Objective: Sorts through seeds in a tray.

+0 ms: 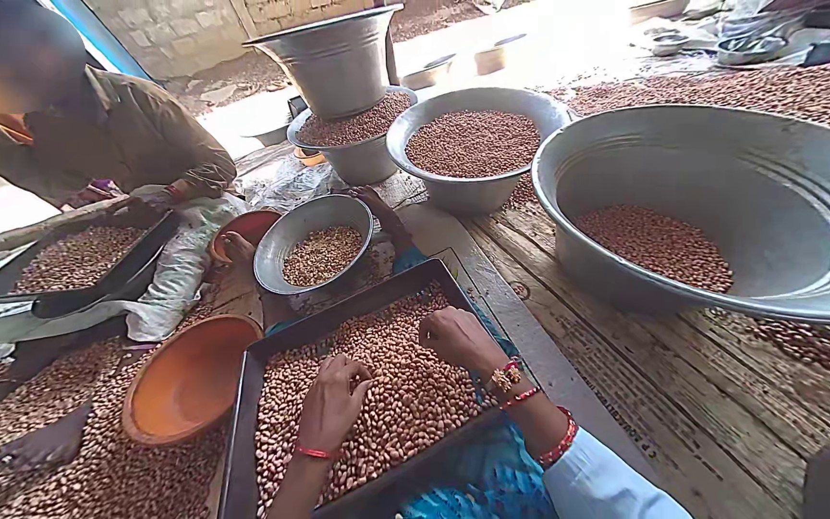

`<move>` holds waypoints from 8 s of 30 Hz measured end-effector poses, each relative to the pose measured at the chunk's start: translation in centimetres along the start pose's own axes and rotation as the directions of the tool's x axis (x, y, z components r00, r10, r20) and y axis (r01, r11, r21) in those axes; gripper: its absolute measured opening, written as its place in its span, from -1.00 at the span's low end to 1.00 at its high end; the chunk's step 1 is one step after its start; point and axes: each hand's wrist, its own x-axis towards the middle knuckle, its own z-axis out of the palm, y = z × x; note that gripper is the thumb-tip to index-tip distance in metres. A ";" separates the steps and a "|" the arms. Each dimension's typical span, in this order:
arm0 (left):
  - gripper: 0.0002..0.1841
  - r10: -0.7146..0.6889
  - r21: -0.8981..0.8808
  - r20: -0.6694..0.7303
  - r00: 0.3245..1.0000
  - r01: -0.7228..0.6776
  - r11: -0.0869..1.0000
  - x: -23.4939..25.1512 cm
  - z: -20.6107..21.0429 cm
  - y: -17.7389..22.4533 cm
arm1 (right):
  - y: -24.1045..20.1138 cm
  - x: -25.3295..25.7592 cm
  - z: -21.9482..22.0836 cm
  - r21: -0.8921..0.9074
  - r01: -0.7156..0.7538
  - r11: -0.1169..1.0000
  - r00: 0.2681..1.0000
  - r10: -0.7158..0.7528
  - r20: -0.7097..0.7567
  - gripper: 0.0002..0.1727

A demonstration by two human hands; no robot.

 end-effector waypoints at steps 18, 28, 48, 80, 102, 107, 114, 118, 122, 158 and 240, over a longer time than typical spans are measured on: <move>-0.74 -0.234 -0.149 0.141 0.962 0.254 0.956 7.2 -1.7 -0.4 | 2.2 0.5 -0.2 0.411 0.129 0.902 0.940 0.020 -0.340 -0.72; -0.71 -0.302 0.081 0.251 0.920 0.291 0.953 9.2 0.6 -0.2 | 2.6 -1.5 0.1 -0.211 -0.085 0.974 0.996 0.081 -0.029 -0.73; -0.70 -0.141 0.085 0.190 0.972 0.126 0.988 11.0 1.9 -1.1 | 2.8 -1.3 2.0 -0.330 0.016 0.944 0.998 -0.033 -0.046 -0.77; -0.88 -0.320 -0.809 -0.110 0.941 0.102 0.578 4.6 -4.4 -6.5 | 0.2 11.8 2.1 -0.200 0.136 0.970 0.988 -0.147 -0.043 -0.71; -0.73 0.589 -0.899 0.375 0.716 0.125 0.420 -5.7 -6.1 -9.0 | -4.6 -0.9 1.2 0.532 0.435 0.727 0.674 -0.654 0.344 -0.70; -0.70 -0.243 -0.459 0.432 0.868 0.444 0.769 -6.6 -8.3 -8.5 | -1.4 -2.6 0.1 0.022 0.095 0.995 0.971 -0.097 0.219 -0.60; -0.28 -0.491 0.294 0.625 0.606 0.400 0.868 -4.3 -4.4 -4.4 | -1.2 -3.4 2.2 -0.183 -0.142 0.973 0.896 0.205 0.394 -0.30; -0.17 -0.432 0.141 0.603 0.671 0.443 0.885 -3.2 -2.5 -1.3 | -3.8 -2.3 5.4 0.019 -0.074 0.997 0.920 0.061 0.387 -0.18; -0.20 -0.334 -0.496 0.438 0.835 0.534 0.685 -3.6 -1.1 -1.2 | -6.0 -1.0 6.2 0.293 0.018 0.956 0.951 -0.107 0.291 -0.04; -0.81 -0.090 -0.007 0.101 0.991 0.091 0.996 2.3 -1.2 -0.5 | 1.0 4.8 -0.2 -0.197 -0.081 0.977 0.995 0.091 0.040 -0.66; -0.37 -0.225 -0.855 0.123 0.967 0.219 0.471 -5.0 -4.3 -2.6 | -1.8 1.0 0.7 0.137 0.178 0.974 0.982 -0.166 -0.092 -0.76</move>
